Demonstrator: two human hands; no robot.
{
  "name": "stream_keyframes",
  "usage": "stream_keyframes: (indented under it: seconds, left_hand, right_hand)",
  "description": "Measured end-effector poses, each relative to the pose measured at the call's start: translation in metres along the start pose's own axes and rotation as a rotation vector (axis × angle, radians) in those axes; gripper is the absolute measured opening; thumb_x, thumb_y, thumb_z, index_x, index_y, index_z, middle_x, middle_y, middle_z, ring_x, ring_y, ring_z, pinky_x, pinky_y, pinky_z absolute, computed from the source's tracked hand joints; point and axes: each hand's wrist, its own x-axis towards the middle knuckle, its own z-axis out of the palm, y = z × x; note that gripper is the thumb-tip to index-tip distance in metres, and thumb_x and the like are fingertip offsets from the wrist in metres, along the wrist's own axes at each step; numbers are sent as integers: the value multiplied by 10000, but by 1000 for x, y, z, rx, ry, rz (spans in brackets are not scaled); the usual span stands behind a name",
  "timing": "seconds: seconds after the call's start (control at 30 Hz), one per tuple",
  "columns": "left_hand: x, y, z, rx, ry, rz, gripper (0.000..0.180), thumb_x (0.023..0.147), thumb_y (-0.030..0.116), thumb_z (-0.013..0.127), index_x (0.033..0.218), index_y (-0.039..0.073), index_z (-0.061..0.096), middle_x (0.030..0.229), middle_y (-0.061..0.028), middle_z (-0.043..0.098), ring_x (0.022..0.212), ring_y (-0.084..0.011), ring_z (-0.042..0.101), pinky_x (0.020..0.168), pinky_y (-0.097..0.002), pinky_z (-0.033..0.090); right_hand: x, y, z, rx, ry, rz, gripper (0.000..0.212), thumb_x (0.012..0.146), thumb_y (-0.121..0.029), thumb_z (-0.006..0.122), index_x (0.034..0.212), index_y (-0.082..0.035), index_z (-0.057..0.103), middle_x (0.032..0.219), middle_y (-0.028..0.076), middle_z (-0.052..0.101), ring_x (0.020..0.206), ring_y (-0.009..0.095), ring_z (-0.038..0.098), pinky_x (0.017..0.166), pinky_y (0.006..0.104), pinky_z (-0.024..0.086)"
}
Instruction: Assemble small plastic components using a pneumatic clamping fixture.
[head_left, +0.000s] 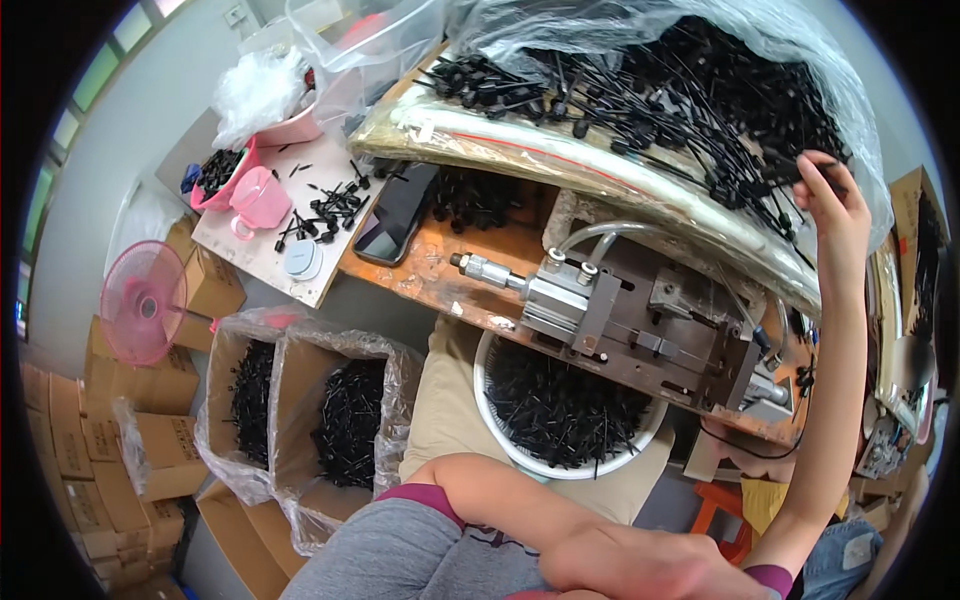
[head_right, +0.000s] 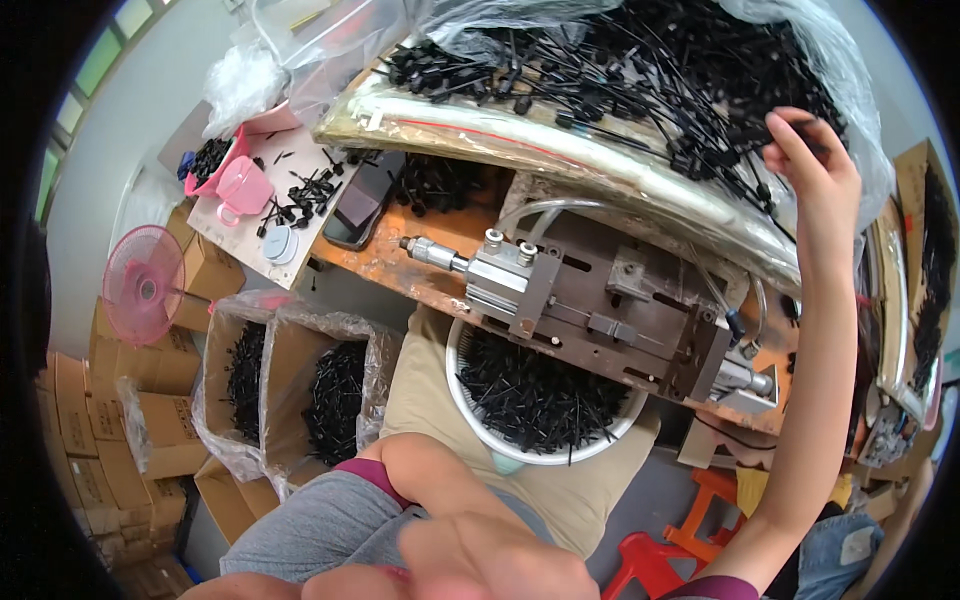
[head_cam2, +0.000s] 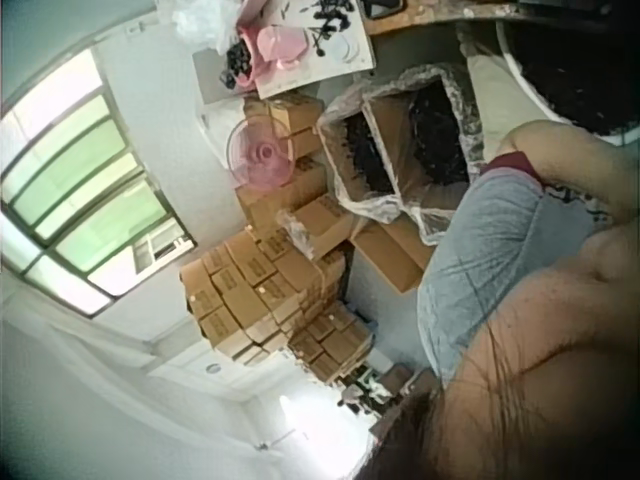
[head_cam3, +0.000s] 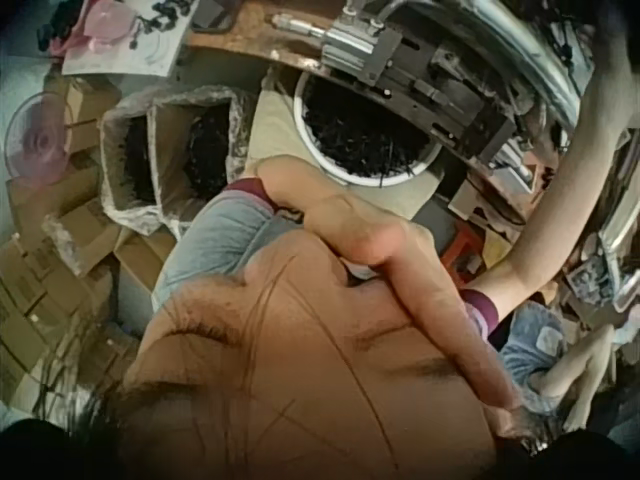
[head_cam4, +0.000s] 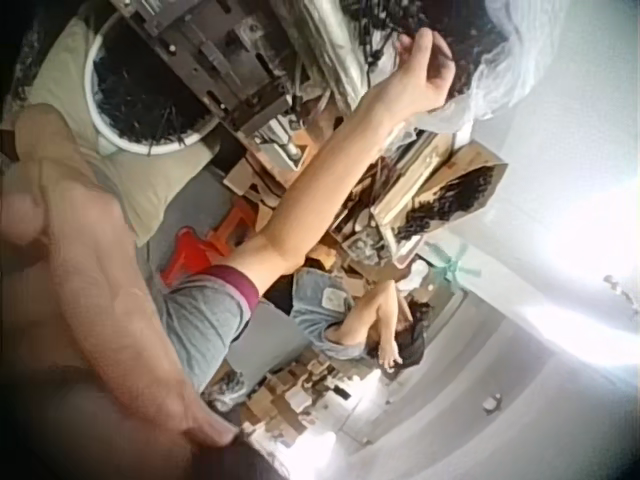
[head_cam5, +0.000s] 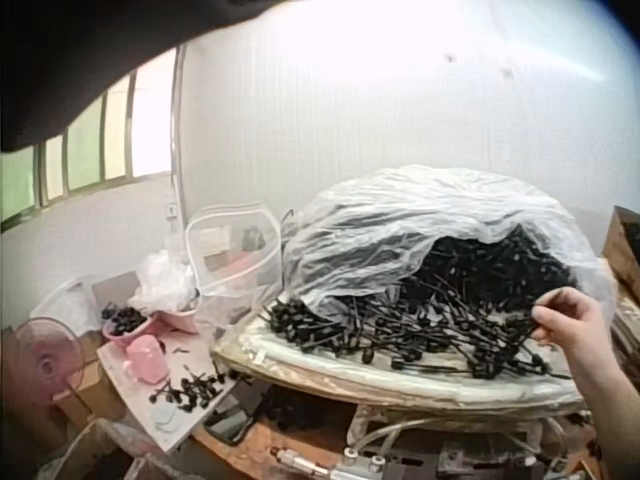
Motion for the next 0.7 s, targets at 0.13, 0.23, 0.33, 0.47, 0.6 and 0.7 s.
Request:
stream_keyframes:
  seconds: [0.13, 0.23, 0.33, 0.47, 0.6, 0.7]
  left_hand:
    - [-6, -2, -2, -15, -9, -26, 297, 826, 201, 701, 1024, -19, 672, 965, -136, 690, 832, -236, 684, 780, -294, 531]
    - [-15, -2, -7, 46, -31, -95, 257, 840, 178, 686, 999, -24, 677, 933, -136, 698, 824, -238, 687, 783, -295, 531]
    - [-41, 2, -19, 320, -17, -177, 220, 853, 154, 670, 974, -29, 682, 902, -135, 706, 817, -241, 690, 785, -297, 531]
    - [-45, 19, -35, 1575, 223, -85, 274, 785, 53, 683, 1043, -33, 654, 1021, -183, 669, 912, -294, 661, 816, -362, 523]
    - [-36, 32, -44, 2000, 521, -138, 654, 748, 145, 770, 1310, -16, 476, 1278, -208, 543, 1107, -315, 593, 916, -375, 477]
    - [-49, 24, -41, 1567, 568, -476, 650, 797, 183, 750, 1334, -13, 443, 1231, -209, 576, 1075, -317, 615, 892, -367, 482]
  right_hand:
    - [-5, 4, -1, 126, 18, 22, 211, 853, -124, 702, 1024, -6, 662, 843, 5, 631, 750, 62, 593, 713, 196, 477]
    - [-3, 6, -18, 150, 49, 7, 220, 844, -114, 713, 1024, 0, 658, 869, 37, 653, 746, 88, 623, 709, 210, 501]
    - [-9, -3, -21, 247, 42, 13, 216, 843, -106, 711, 1017, 8, 654, 859, 49, 664, 738, 102, 641, 703, 221, 517]
    - [-41, -25, -10, 330, -99, 52, 166, 843, -79, 695, 977, 6, 650, 819, 53, 657, 717, 97, 637, 686, 217, 518]
    - [-117, -57, 13, 233, -411, 319, 135, 839, -66, 698, 933, 10, 638, 805, 56, 649, 629, 79, 625, 569, 216, 518]
    - [-164, -46, 31, 329, -598, 415, 144, 838, -52, 706, 945, 12, 635, 824, 46, 655, 657, 59, 625, 559, 197, 513]
